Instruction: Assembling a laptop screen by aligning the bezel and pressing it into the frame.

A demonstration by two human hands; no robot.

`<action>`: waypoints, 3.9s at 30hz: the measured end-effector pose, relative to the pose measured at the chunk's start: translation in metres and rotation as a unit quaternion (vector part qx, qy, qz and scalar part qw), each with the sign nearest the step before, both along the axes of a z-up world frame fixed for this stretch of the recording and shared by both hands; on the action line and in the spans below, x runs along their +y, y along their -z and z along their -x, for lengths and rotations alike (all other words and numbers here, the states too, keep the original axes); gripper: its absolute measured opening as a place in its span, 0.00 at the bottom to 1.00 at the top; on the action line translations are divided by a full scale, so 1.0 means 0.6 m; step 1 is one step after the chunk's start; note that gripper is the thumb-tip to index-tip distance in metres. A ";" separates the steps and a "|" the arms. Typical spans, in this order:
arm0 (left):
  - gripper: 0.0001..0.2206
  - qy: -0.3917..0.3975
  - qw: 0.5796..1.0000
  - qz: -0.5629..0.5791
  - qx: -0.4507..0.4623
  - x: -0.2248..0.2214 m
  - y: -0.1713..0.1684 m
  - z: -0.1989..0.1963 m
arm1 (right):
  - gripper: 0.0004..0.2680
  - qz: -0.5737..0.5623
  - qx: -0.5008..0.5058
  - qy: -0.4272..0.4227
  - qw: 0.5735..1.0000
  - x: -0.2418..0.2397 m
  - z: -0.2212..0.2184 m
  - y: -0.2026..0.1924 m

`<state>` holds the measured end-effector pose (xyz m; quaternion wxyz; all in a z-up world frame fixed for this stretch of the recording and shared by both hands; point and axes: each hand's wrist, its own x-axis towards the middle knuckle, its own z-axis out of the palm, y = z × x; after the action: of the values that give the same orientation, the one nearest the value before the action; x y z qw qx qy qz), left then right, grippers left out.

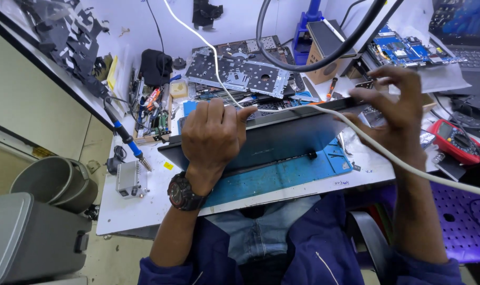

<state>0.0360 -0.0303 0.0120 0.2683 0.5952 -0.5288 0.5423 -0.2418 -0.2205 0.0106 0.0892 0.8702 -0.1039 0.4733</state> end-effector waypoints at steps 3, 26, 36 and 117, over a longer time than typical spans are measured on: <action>0.24 0.002 1.000 0.003 0.001 0.002 0.001 0.002 | 0.17 -0.143 0.024 -0.051 0.988 0.002 0.037 -0.002; 0.12 0.257 0.962 -0.031 -0.092 0.025 -0.014 0.107 | 0.23 -0.420 -0.207 -0.288 0.835 -0.008 -0.020 0.068; 0.17 0.138 0.985 -0.098 0.029 -0.124 0.026 0.209 | 0.22 -0.441 -0.262 -0.257 0.819 0.023 -0.031 0.055; 0.20 0.007 0.997 -0.012 -0.080 0.067 -0.011 -0.031 | 0.17 0.251 -0.002 -0.004 0.968 0.024 -0.118 0.012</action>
<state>0.0547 0.0098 0.0185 0.2224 0.5493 -0.5591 0.5799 -0.1713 -0.2063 0.0036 0.3026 0.8193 0.0209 0.4866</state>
